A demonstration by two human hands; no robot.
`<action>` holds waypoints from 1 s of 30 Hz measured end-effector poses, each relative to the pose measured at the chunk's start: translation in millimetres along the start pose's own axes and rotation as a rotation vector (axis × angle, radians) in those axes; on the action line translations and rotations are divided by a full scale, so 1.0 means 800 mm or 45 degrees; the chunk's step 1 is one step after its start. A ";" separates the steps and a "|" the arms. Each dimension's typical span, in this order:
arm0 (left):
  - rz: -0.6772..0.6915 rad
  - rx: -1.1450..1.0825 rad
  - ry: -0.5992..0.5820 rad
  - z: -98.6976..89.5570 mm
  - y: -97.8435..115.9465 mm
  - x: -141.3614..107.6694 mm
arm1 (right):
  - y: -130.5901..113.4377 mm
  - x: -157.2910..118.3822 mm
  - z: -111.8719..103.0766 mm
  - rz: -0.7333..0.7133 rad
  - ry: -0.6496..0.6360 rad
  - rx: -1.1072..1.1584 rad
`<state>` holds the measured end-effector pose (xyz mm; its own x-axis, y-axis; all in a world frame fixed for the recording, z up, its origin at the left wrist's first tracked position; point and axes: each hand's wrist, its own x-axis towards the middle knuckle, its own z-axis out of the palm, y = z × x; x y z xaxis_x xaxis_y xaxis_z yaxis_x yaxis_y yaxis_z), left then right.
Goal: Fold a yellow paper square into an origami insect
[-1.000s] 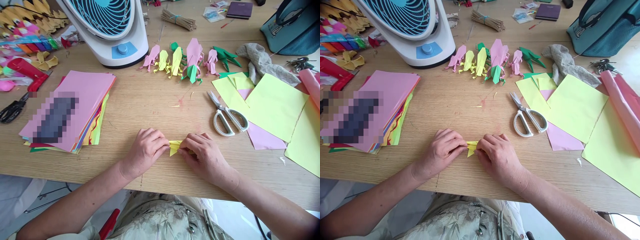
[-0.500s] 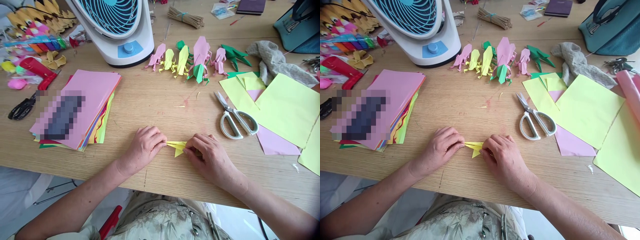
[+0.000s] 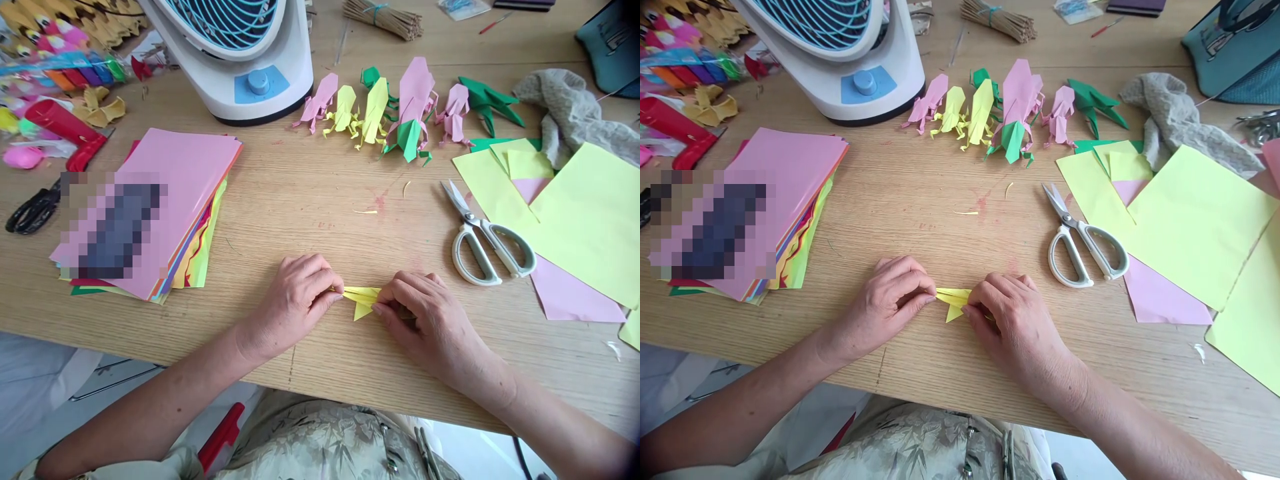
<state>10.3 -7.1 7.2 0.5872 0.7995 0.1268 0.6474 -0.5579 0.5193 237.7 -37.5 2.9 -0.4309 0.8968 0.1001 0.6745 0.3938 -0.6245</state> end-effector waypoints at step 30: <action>-0.261 -0.013 -0.051 -0.004 0.014 -0.001 | -0.004 0.007 -0.005 0.128 -0.029 0.010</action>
<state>15.3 -13.4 15.5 0.4629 0.8863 -0.0161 0.7506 -0.3822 0.5390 235.4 -33.0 8.5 -0.3747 0.9270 0.0194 0.7102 0.3004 -0.6366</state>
